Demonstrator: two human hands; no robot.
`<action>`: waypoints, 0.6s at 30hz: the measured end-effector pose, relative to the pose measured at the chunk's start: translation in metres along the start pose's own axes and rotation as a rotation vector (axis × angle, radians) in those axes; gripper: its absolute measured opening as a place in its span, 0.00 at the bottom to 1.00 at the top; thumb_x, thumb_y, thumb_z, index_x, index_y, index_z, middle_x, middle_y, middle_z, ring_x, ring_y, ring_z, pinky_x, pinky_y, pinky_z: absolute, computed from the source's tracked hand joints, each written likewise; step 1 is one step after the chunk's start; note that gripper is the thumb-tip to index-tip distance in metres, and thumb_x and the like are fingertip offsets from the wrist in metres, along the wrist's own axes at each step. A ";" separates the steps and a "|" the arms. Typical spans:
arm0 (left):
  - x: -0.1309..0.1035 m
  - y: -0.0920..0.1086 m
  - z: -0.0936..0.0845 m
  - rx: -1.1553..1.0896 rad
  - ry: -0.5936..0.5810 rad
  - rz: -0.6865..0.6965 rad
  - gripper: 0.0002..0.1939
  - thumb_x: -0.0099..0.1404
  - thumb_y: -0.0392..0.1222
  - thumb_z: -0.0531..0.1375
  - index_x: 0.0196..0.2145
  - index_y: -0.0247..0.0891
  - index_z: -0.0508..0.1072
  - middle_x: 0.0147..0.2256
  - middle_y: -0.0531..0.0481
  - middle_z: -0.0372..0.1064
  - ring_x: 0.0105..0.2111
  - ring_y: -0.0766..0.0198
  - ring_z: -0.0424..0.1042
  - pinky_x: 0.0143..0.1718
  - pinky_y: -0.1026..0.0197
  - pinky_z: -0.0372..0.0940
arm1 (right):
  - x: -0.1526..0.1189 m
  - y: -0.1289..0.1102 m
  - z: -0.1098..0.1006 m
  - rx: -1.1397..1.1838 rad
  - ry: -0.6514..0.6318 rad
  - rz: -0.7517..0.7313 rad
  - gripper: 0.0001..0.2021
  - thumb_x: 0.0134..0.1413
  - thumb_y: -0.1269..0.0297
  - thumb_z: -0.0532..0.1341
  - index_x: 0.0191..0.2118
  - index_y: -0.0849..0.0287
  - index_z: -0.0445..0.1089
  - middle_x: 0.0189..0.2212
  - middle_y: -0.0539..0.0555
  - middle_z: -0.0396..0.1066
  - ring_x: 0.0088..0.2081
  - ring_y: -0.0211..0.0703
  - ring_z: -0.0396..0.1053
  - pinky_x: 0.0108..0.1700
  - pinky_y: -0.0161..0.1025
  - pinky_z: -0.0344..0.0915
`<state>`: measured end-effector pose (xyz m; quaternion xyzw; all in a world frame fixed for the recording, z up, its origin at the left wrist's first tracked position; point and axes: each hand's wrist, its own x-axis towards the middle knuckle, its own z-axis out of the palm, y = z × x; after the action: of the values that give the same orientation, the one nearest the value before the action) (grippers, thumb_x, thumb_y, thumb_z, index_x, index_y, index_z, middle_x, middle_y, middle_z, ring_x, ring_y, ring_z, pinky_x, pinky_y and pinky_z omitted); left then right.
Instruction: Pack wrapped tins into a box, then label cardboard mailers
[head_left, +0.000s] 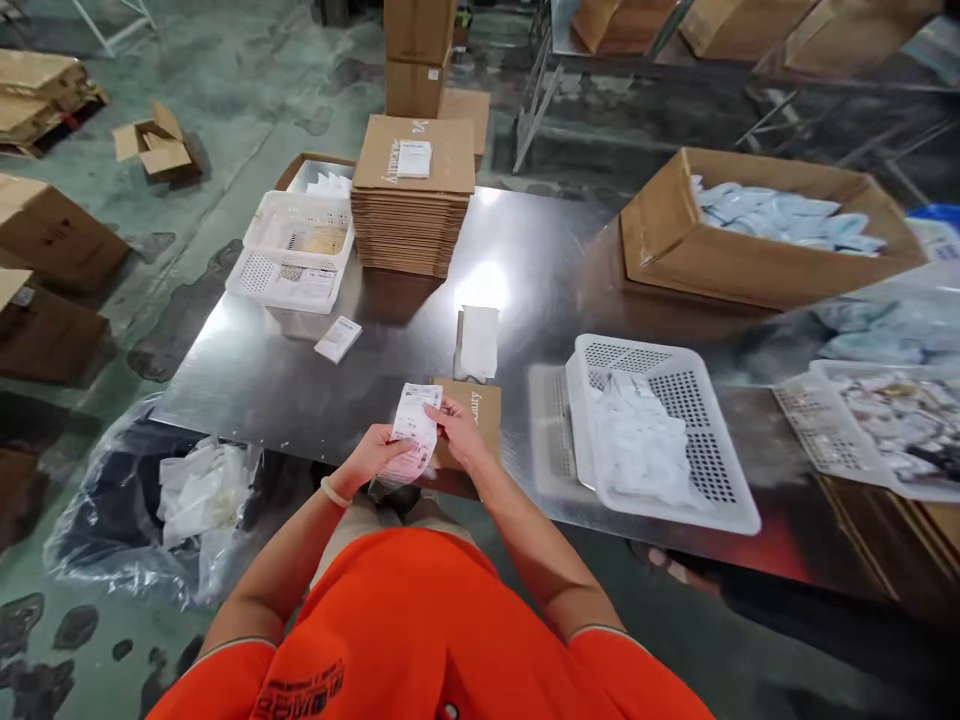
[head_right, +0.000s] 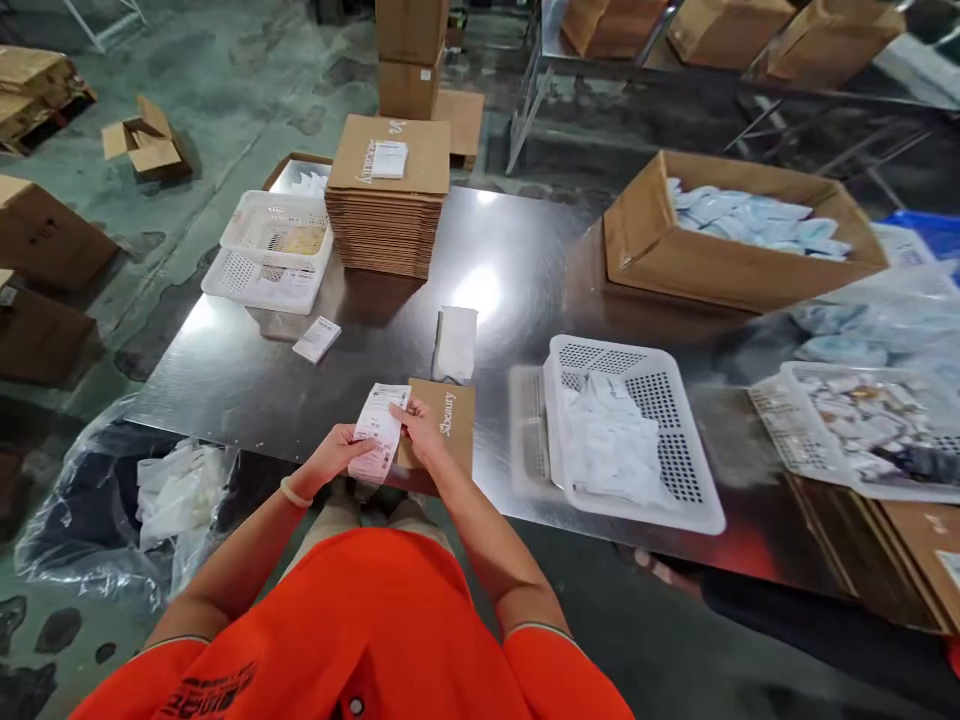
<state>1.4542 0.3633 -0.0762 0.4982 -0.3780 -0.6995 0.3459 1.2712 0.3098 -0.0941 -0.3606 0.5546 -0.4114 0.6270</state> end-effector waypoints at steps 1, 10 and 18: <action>-0.002 -0.003 0.010 0.026 0.029 0.016 0.29 0.52 0.60 0.74 0.41 0.32 0.84 0.37 0.42 0.83 0.37 0.51 0.79 0.44 0.52 0.73 | -0.008 0.005 -0.010 -0.096 0.049 -0.113 0.27 0.44 0.41 0.71 0.45 0.56 0.77 0.37 0.56 0.80 0.32 0.45 0.72 0.33 0.41 0.68; -0.032 -0.057 0.071 0.389 -0.083 0.050 0.22 0.63 0.58 0.64 0.29 0.34 0.79 0.28 0.48 0.76 0.33 0.58 0.72 0.40 0.58 0.68 | -0.095 0.055 -0.082 -0.492 -0.276 -0.613 0.16 0.69 0.51 0.58 0.41 0.51 0.82 0.39 0.56 0.83 0.44 0.51 0.77 0.51 0.51 0.72; -0.054 -0.088 0.056 0.266 -0.284 -0.201 0.19 0.57 0.56 0.69 0.29 0.33 0.83 0.28 0.46 0.79 0.32 0.55 0.75 0.38 0.58 0.69 | -0.074 0.040 -0.123 -0.229 -0.090 -0.071 0.24 0.52 0.38 0.66 0.24 0.57 0.73 0.17 0.46 0.64 0.20 0.36 0.59 0.23 0.35 0.61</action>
<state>1.4056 0.4622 -0.1176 0.4712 -0.4600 -0.7377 0.1489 1.1502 0.3941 -0.1159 -0.4674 0.5563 -0.3505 0.5909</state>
